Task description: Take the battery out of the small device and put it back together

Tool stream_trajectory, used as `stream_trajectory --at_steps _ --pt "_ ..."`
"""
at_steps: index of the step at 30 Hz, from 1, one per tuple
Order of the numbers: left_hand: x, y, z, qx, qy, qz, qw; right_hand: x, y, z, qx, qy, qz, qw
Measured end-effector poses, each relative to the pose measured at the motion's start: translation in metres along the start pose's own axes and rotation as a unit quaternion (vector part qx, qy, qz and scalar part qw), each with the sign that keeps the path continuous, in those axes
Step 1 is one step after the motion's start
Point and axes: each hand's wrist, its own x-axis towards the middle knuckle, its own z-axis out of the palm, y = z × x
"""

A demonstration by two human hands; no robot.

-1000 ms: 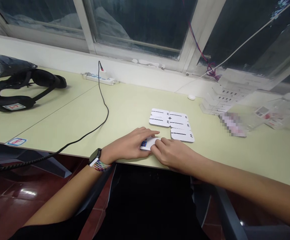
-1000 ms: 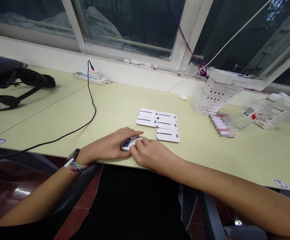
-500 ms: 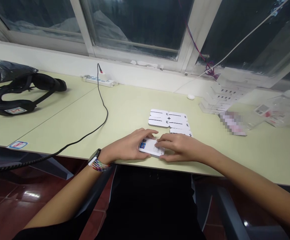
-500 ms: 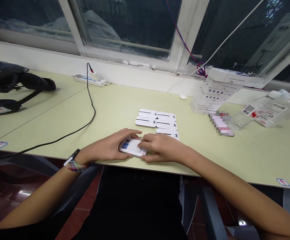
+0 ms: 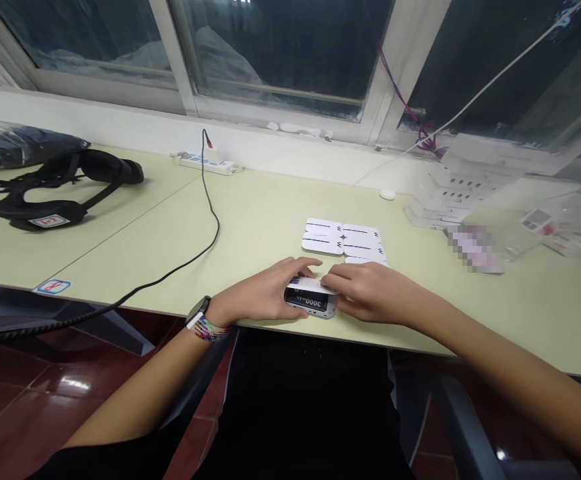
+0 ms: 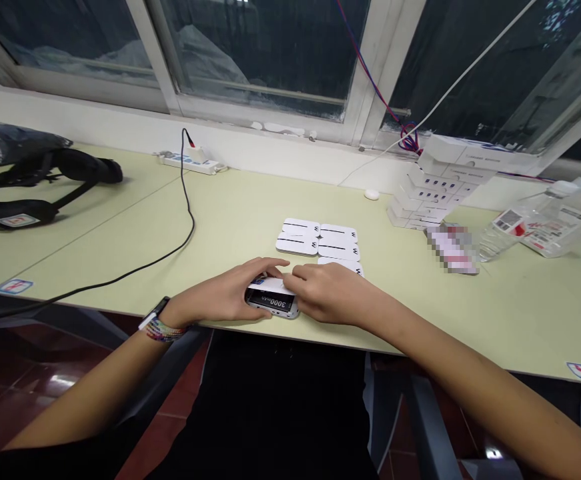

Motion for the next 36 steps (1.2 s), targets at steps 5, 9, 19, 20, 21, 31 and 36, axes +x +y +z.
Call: stream_trajectory --at_steps 5,9,19,20,21,31,36 --pt "0.001 -0.007 0.003 -0.031 0.027 0.003 0.999 -0.020 0.014 0.002 0.168 0.154 0.117 0.967" --pt "0.002 -0.012 0.005 -0.036 0.028 0.017 0.999 -0.043 0.033 -0.001 0.333 0.152 0.318 0.875" --pt "0.001 -0.010 0.004 0.001 0.027 0.015 1.000 -0.075 0.069 0.024 0.315 0.109 0.467 0.819" --pt "0.001 -0.009 0.003 0.008 0.027 0.015 0.999 -0.075 0.070 0.027 0.307 0.112 0.467 0.822" --pt "0.001 -0.008 0.003 0.016 0.027 0.016 0.999 -0.075 0.070 0.030 0.299 0.115 0.467 0.824" --pt "-0.009 -0.002 -0.012 0.062 0.008 -0.005 0.998 -0.075 0.065 0.041 0.256 0.138 0.500 0.816" --pt "-0.012 -0.007 -0.017 0.026 0.008 -0.025 0.999 -0.072 0.056 0.033 0.197 0.162 0.482 0.838"
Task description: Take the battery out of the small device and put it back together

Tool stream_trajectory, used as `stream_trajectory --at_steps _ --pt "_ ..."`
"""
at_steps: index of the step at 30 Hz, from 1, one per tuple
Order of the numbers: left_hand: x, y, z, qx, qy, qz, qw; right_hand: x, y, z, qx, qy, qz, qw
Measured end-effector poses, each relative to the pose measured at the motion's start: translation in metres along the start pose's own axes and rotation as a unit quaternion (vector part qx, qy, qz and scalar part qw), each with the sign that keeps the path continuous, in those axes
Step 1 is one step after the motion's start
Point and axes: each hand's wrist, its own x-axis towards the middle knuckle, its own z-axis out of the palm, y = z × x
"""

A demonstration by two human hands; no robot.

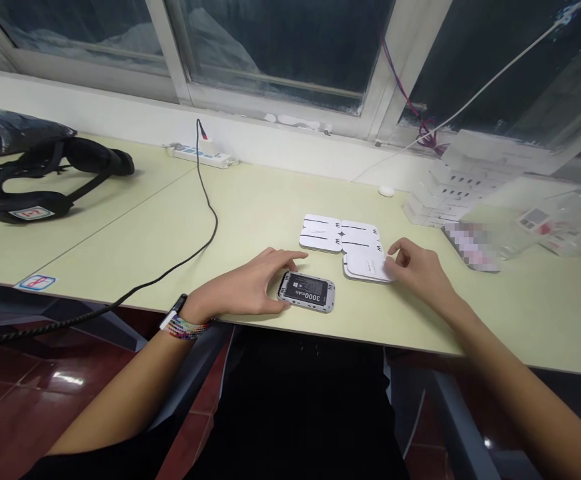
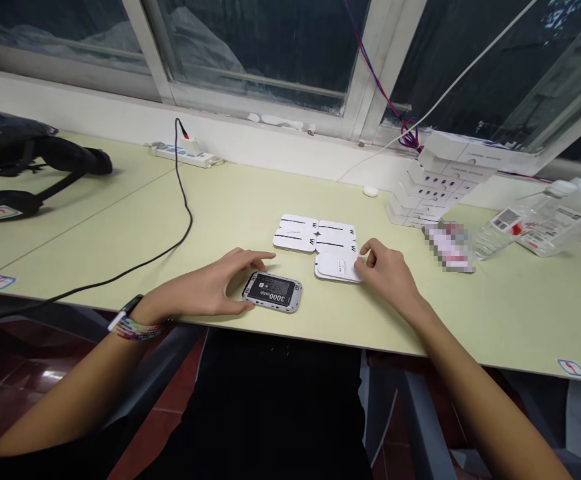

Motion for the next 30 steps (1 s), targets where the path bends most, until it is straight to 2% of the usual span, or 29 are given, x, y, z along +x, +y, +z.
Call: stream_trajectory --at_steps 2,4,6,8,10,13,17,23,30 --pt "0.000 -0.002 0.000 -0.009 0.001 -0.004 1.000 -0.003 -0.015 0.000 -0.006 0.011 -0.067 0.998" --pt "0.001 -0.002 0.001 -0.011 0.001 -0.002 1.000 -0.005 -0.038 0.006 0.004 -0.028 -0.164 0.986" --pt "0.001 -0.002 0.001 -0.010 0.003 -0.003 1.000 -0.004 -0.067 0.017 0.016 -0.118 -0.267 0.956" --pt "0.001 -0.002 0.001 -0.006 0.004 -0.010 1.000 0.001 -0.096 0.032 0.025 -0.199 -0.357 0.912" --pt "0.001 -0.002 0.001 -0.006 0.004 -0.015 1.000 0.009 -0.119 0.048 0.024 -0.241 -0.421 0.874" --pt "0.001 -0.003 0.001 -0.023 0.003 -0.009 1.000 0.020 -0.139 0.065 0.022 -0.263 -0.448 0.854" --pt "0.001 -0.007 0.003 -0.043 0.006 -0.007 0.999 0.026 -0.142 0.075 0.031 -0.268 -0.469 0.841" --pt "0.002 -0.010 0.003 -0.053 0.003 -0.010 0.999 0.024 -0.144 0.076 -0.014 -0.256 -0.487 0.835" --pt "0.002 -0.014 0.004 -0.059 0.022 -0.001 0.998 0.028 -0.152 0.071 -0.028 -0.285 -0.482 0.828"
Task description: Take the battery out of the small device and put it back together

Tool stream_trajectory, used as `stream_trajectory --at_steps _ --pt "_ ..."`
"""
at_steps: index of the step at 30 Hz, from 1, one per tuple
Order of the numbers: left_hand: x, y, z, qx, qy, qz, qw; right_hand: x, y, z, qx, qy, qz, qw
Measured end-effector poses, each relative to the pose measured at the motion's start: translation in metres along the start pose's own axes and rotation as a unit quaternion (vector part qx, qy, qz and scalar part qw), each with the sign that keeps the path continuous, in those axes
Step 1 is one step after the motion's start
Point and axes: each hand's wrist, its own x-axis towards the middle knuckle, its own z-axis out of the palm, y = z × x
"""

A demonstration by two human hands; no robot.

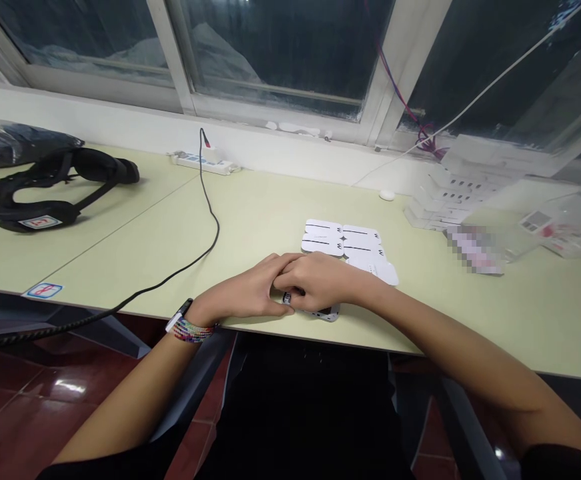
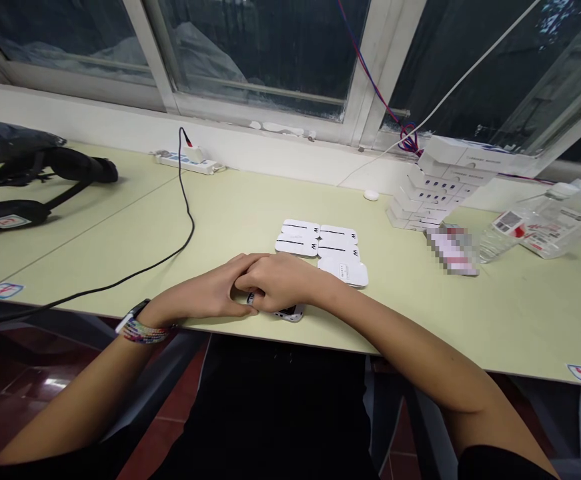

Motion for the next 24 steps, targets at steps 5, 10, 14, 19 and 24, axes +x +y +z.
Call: stream_trajectory --at_steps 5,10,14,19,24 --pt "0.001 -0.003 0.000 0.003 0.000 -0.002 1.000 0.002 0.000 -0.004 -0.001 -0.003 -0.002 1.000" --pt "0.003 -0.006 0.000 0.011 -0.001 0.006 1.000 -0.010 -0.007 -0.020 -0.008 0.038 -0.004 0.999" --pt "0.001 -0.004 -0.001 0.018 0.002 0.000 1.000 -0.040 -0.011 -0.038 -0.018 0.083 -0.005 0.996" --pt "0.000 0.004 -0.002 0.017 -0.013 -0.016 1.000 -0.085 -0.018 -0.044 -0.030 0.112 0.064 0.991" --pt "0.000 0.007 -0.003 0.032 -0.024 -0.031 0.999 -0.113 -0.026 -0.022 -0.002 0.171 0.157 0.973"
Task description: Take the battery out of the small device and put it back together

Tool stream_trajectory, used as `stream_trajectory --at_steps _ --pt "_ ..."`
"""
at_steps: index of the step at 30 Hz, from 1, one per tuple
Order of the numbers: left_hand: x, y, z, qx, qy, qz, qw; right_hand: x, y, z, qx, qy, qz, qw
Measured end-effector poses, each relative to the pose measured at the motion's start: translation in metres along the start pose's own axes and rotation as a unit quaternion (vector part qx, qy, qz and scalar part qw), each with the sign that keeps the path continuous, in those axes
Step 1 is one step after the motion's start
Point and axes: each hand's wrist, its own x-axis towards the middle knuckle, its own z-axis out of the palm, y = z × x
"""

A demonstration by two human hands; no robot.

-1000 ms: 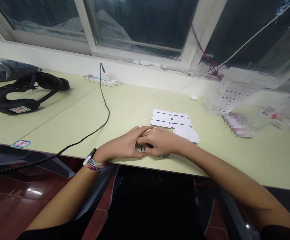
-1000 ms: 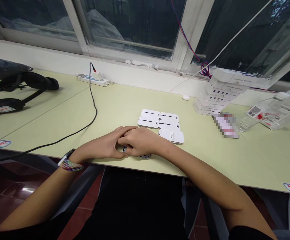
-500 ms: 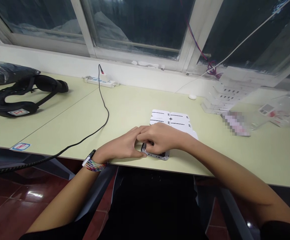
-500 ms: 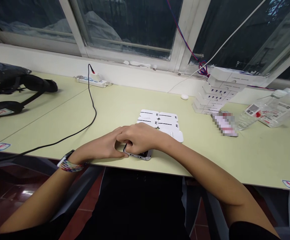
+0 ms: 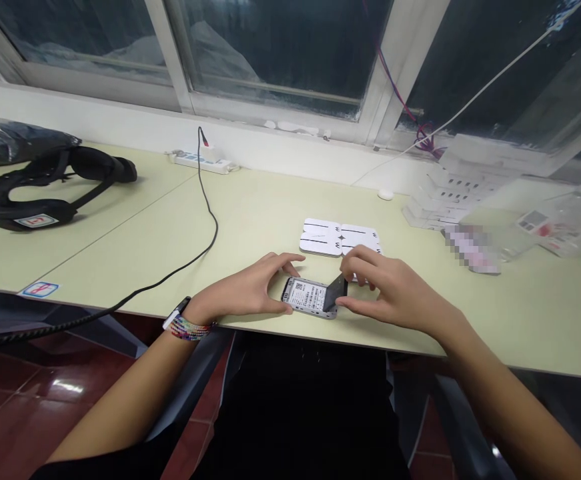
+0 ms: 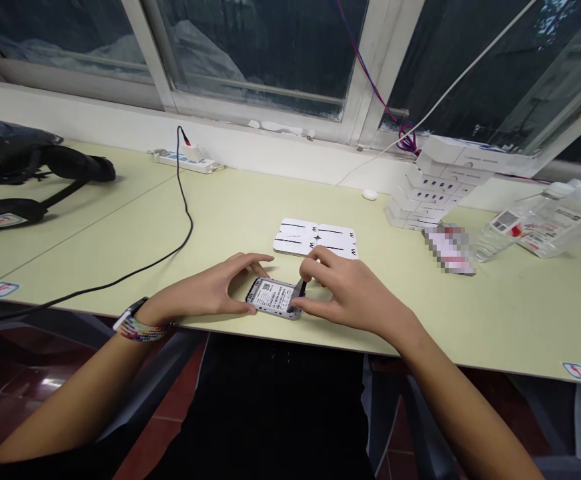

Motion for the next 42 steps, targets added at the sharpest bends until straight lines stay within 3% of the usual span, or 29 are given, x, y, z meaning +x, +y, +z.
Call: stream_trajectory --at_steps 4,12,21,42 --pt "-0.001 0.000 0.000 0.006 0.004 -0.001 1.000 -0.024 0.009 0.012 0.058 0.059 0.074 0.994" --pt "-0.001 -0.001 -0.001 0.009 0.009 0.003 1.000 -0.057 0.037 0.027 0.095 0.109 0.082 0.986" --pt "-0.002 0.001 -0.003 0.011 -0.004 -0.026 1.000 -0.061 0.044 0.035 0.098 0.123 0.092 0.983" --pt "0.000 -0.002 -0.002 0.015 -0.001 -0.022 1.000 -0.063 0.043 0.041 0.073 0.118 0.092 0.986"
